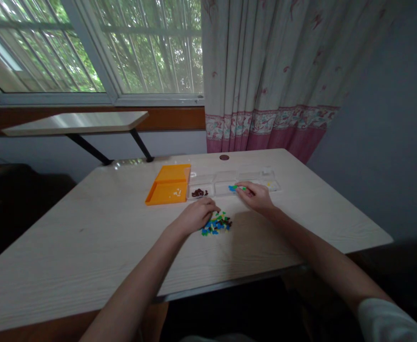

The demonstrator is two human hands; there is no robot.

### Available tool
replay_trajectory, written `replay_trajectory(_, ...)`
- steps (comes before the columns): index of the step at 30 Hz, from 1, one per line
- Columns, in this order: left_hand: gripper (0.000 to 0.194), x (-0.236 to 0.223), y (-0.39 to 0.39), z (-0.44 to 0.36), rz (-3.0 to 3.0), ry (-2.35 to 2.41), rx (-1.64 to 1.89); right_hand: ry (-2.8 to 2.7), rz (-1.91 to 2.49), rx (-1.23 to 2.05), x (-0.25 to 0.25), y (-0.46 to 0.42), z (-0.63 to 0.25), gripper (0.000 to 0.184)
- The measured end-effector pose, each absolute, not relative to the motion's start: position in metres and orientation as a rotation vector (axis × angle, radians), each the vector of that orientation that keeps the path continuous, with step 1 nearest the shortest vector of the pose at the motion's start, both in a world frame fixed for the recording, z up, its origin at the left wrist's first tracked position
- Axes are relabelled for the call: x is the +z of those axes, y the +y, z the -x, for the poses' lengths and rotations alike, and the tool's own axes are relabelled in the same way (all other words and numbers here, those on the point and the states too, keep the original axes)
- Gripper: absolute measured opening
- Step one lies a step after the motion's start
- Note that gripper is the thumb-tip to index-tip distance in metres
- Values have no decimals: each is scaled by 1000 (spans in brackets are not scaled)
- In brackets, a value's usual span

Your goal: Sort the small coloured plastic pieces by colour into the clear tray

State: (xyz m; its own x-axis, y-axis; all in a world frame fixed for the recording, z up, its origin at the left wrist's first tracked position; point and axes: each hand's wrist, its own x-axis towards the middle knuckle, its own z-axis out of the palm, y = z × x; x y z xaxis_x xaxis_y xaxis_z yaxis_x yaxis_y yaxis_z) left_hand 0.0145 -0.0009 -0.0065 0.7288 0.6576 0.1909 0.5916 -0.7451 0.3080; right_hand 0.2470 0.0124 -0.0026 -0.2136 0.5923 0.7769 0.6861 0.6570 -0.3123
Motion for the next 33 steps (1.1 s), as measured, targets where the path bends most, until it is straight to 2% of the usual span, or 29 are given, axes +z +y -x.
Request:
replay_trajectory(5, 34, -4, 1, -4, -2705, 1084, 477, -1913, 993, -114, -3, 13, -249, 25)
replay_trajectory(17, 39, -1, 1, -8, -2633, 971, 465, -1908, 984, -141, -3, 14, -250, 24)
replay_trajectory(33, 31, -5, 1, -8, -2706, 1025, 385, -1988, 1130, -171, 6, 19, -266, 29)
